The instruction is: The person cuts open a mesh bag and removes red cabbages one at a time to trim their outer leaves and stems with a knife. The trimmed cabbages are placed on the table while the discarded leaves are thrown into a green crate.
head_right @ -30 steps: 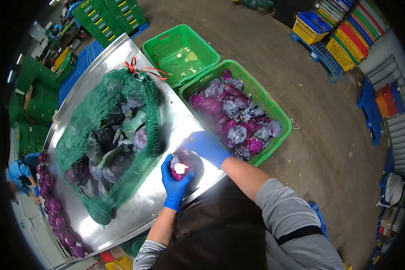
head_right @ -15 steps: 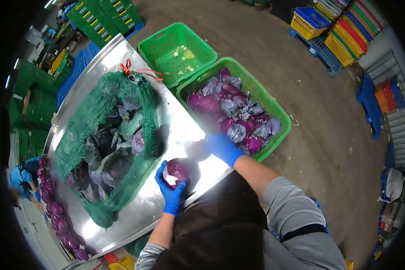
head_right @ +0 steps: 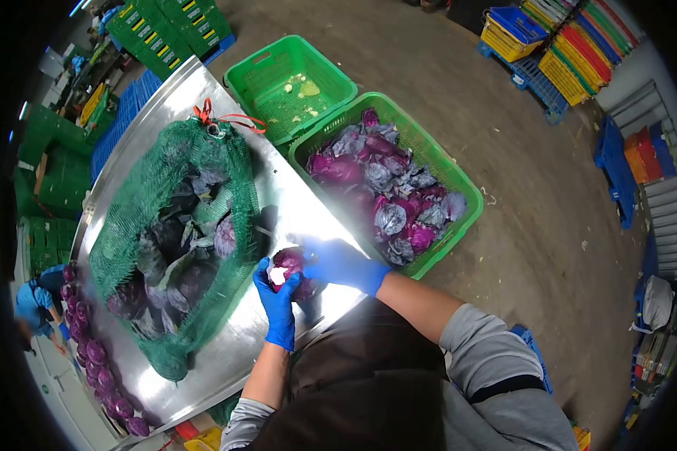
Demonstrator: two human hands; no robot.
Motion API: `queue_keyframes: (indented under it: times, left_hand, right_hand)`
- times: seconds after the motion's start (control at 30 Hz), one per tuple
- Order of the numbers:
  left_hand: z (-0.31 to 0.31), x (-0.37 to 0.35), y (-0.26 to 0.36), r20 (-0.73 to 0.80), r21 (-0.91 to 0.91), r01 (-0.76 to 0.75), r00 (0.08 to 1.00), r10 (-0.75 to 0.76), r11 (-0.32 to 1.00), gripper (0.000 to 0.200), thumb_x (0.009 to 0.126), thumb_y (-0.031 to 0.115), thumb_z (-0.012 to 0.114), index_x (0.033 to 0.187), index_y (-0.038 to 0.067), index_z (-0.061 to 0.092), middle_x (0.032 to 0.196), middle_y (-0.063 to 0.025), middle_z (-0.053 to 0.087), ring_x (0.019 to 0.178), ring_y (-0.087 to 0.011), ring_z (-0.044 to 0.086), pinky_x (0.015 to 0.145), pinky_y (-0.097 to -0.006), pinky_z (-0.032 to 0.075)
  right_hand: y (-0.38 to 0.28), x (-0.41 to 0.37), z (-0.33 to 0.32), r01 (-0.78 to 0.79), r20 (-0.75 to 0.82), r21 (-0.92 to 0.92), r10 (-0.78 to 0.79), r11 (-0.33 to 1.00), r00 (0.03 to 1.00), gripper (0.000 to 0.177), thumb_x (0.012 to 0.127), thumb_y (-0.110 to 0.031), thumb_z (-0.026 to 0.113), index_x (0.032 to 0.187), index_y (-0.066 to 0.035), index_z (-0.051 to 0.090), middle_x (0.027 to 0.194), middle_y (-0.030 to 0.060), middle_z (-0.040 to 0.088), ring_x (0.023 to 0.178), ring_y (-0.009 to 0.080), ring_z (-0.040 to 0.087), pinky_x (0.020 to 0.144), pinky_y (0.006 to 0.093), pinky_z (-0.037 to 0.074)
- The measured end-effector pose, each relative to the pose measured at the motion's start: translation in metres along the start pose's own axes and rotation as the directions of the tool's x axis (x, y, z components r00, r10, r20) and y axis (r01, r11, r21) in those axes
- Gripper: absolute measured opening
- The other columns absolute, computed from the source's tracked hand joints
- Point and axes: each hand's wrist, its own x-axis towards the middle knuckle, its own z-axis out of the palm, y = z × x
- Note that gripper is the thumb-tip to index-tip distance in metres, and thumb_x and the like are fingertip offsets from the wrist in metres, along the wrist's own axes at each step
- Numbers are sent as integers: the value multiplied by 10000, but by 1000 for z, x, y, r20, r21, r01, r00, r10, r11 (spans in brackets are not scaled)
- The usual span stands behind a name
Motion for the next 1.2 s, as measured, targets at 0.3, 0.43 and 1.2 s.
queue_keyframes:
  times: [0.3,0.43,1.2]
  left_hand:
    - [16,-13,14,92,8,-62,994,61,998,754,668,57,771,1309,41,374,1277,-85,427,1181,-195,418,997,-308,363]
    - [5,-3,9,8,-104,132,991,-132,986,602,739,130,701,1277,38,446,1244,-102,499,1102,-228,514,959,-359,425]
    - [26,8,41,385,-824,487,857,-344,291,602,753,365,666,1179,-12,473,1093,-186,575,976,-299,580,901,-414,489]
  right_hand:
    - [-1,-6,1,-11,-27,3,12,1000,1000,504,861,-146,603,1320,-17,440,1218,106,581,849,112,629,689,249,539]
    - [43,-6,20,-233,-16,529,284,816,959,246,845,-143,606,1055,-16,583,883,62,652,680,85,605,560,233,506]
    - [-10,-11,35,254,-171,-368,-334,894,927,303,798,-238,645,1069,-116,586,955,63,600,743,214,625,623,326,516]
